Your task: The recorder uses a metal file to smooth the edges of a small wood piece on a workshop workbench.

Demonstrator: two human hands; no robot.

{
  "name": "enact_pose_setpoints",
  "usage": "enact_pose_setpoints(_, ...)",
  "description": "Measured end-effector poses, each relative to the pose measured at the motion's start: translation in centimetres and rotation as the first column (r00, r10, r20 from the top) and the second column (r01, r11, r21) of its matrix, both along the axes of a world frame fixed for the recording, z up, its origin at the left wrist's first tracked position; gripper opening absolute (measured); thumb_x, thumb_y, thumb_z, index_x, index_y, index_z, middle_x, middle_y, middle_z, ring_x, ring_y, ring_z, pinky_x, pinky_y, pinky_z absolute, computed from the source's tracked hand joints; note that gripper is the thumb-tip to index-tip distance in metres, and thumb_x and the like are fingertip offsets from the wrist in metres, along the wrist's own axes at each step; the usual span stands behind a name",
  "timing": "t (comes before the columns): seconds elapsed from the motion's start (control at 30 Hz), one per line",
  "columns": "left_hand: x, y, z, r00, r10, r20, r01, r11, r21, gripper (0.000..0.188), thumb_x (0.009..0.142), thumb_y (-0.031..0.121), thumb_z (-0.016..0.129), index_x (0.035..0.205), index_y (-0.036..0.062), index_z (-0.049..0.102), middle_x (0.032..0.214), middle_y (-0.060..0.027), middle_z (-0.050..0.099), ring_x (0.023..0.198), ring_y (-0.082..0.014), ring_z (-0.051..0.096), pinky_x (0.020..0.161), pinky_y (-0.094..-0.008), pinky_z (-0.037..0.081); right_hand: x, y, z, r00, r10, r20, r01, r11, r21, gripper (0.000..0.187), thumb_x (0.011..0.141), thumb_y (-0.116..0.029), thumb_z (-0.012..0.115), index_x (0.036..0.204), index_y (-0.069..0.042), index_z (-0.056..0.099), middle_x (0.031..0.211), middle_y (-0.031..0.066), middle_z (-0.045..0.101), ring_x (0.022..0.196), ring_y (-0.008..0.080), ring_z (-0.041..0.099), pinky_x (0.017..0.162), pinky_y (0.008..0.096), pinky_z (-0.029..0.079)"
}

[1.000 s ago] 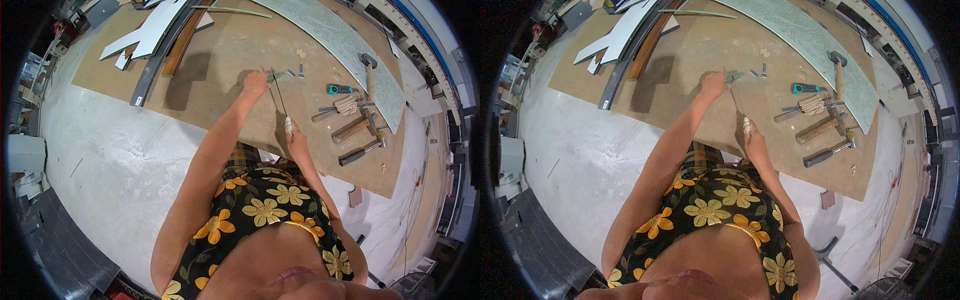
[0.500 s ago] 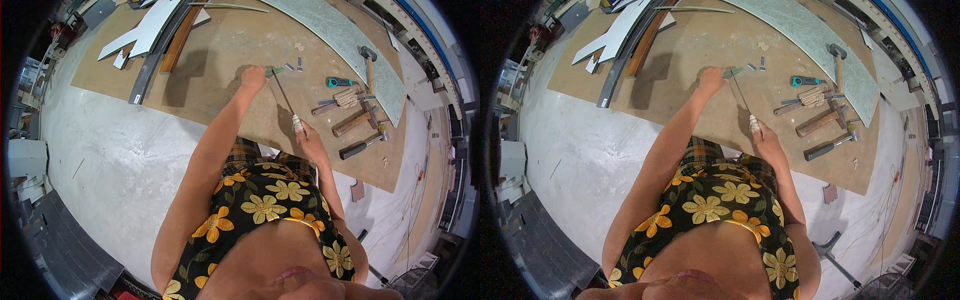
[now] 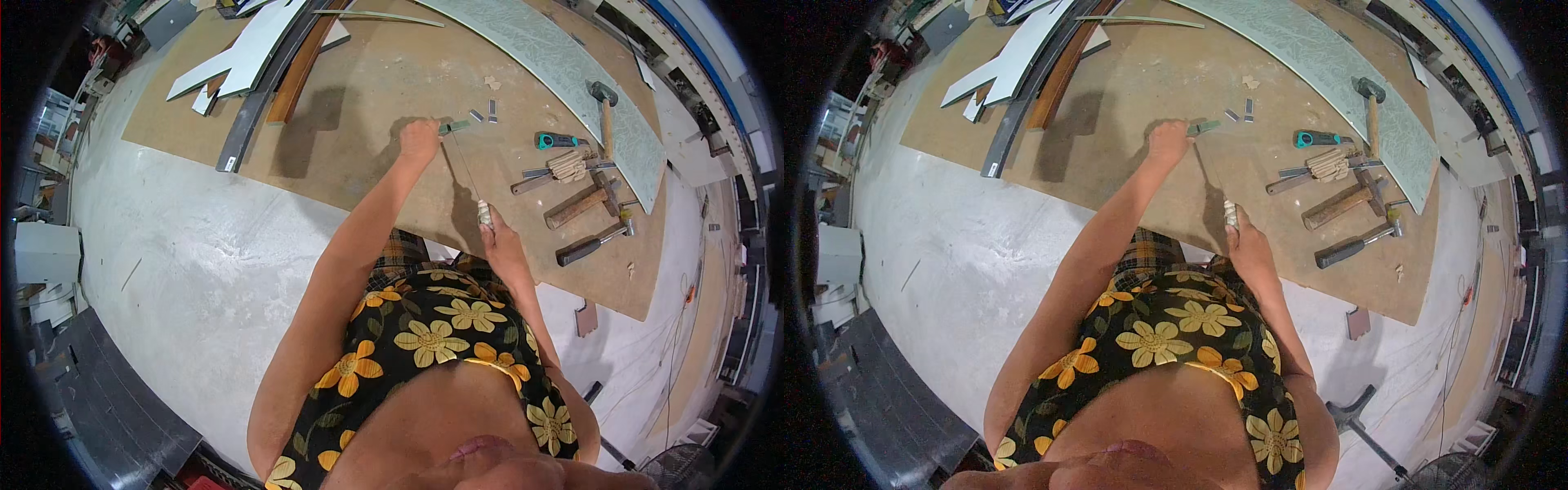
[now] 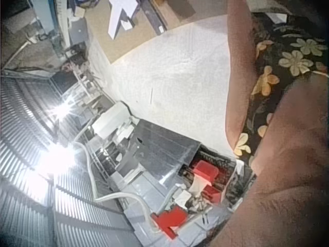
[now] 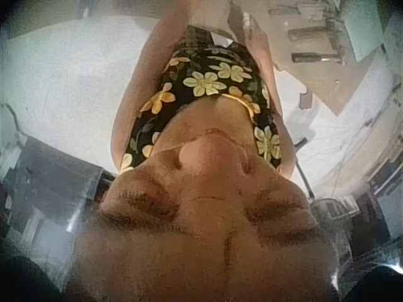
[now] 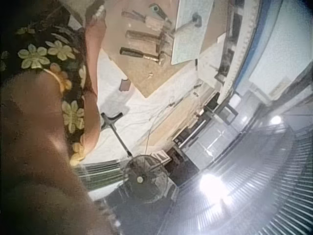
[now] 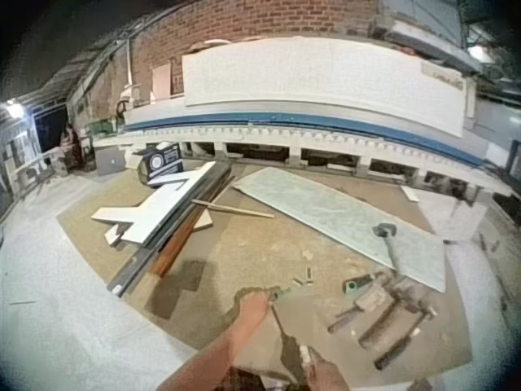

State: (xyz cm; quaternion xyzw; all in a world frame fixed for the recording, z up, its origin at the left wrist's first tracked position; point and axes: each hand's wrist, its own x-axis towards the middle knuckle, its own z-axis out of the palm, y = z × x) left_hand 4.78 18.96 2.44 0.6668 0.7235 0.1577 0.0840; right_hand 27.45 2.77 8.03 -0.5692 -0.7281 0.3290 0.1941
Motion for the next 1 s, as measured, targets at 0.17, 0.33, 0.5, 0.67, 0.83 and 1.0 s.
enact_pose_setpoints(0.17, -0.6, -0.4, -0.8, 0.994, 0.101, 0.027, -0.103, 0.99, 0.092, 0.03, 0.079, 0.03, 0.072, 0.092, 0.0034, 0.066, 0.083, -0.018, 0.068, 0.082, -0.036, 0.067, 0.073, -0.0427, 0.054, -0.9, -2.1, 0.7, 0.998, 0.042, 0.038, -0.04, 0.998, -0.041, 0.044, 0.097, -0.021, 0.045, 0.136, -0.001, 0.041, 0.1, 0.0321, 0.061, 0.093, 0.0462, 0.06, 0.079, 0.0488, 0.048)
enact_pose_setpoints(0.33, -4.3, -1.4, -1.5, 0.932, 0.099, 0.348, -0.18, 0.961, 0.209, 0.024, 0.082, 0.024, 0.069, 0.096, 0.0035, 0.066, 0.085, -0.0205, 0.067, 0.085, -0.0389, 0.065, 0.073, -0.0449, 0.052, -0.7, -3.0, 1.0, 0.997, 0.078, 0.02, -0.079, 0.997, 0.022, 0.044, 0.098, -0.02, 0.044, 0.138, -0.003, 0.041, 0.109, 0.0289, 0.059, 0.096, 0.0447, 0.059, 0.084, 0.0455, 0.046)
enact_pose_setpoints(0.5, -3.1, -2.3, 0.1, 0.914, 0.121, 0.386, -0.181, 0.976, 0.124, 0.025, 0.082, 0.025, 0.069, 0.096, 0.0043, 0.065, 0.086, -0.0225, 0.066, 0.085, -0.0408, 0.064, 0.074, -0.0478, 0.05, -0.9, -1.9, 1.4, 0.989, -0.112, -0.092, 0.125, 0.98, 0.152, 0.039, 0.094, -0.018, 0.053, 0.129, -0.001, 0.048, 0.104, 0.0237, 0.06, 0.092, 0.0415, 0.06, 0.078, 0.044, 0.048)
enact_pose_setpoints(0.67, -4.1, -2.0, -1.5, 0.928, 0.1, 0.36, -0.172, 0.97, 0.173, 0.024, 0.083, 0.024, 0.068, 0.096, 0.0041, 0.064, 0.085, -0.0223, 0.066, 0.084, -0.0406, 0.064, 0.075, -0.0479, 0.05, -1.1, -1.8, 1.1, 0.982, -0.131, -0.134, 0.157, 0.966, 0.206, 0.033, 0.093, -0.017, 0.057, 0.12, 0.001, 0.051, 0.099, 0.0204, 0.06, 0.083, 0.0336, 0.06, 0.074, 0.039, 0.047)
enact_pose_setpoints(0.83, -3.8, -2.1, -1.0, 0.934, 0.108, 0.339, -0.172, 0.971, 0.164, 0.024, 0.084, 0.025, 0.067, 0.095, 0.0038, 0.064, 0.085, -0.0221, 0.066, 0.084, -0.0404, 0.064, 0.075, -0.0477, 0.05, -1.2, -1.6, 0.6, 0.975, -0.156, -0.158, 0.184, 0.966, 0.183, 0.031, 0.093, -0.019, 0.059, 0.117, 0.0, 0.053, 0.094, 0.0181, 0.06, 0.079, 0.0285, 0.059, 0.072, 0.0367, 0.046)
enact_pose_setpoints(1.0, -3.5, -2.4, 0.1, 0.938, 0.125, 0.322, -0.178, 0.974, 0.141, 0.024, 0.085, 0.026, 0.066, 0.095, 0.0041, 0.064, 0.084, -0.0215, 0.066, 0.084, -0.0396, 0.064, 0.074, -0.0474, 0.05, -1.3, -1.4, 0.8, 0.975, -0.178, -0.134, 0.195, 0.973, 0.123, 0.035, 0.091, -0.019, 0.06, 0.12, -0.001, 0.051, 0.103, 0.0214, 0.061, 0.088, 0.0373, 0.062, 0.073, 0.0425, 0.048)
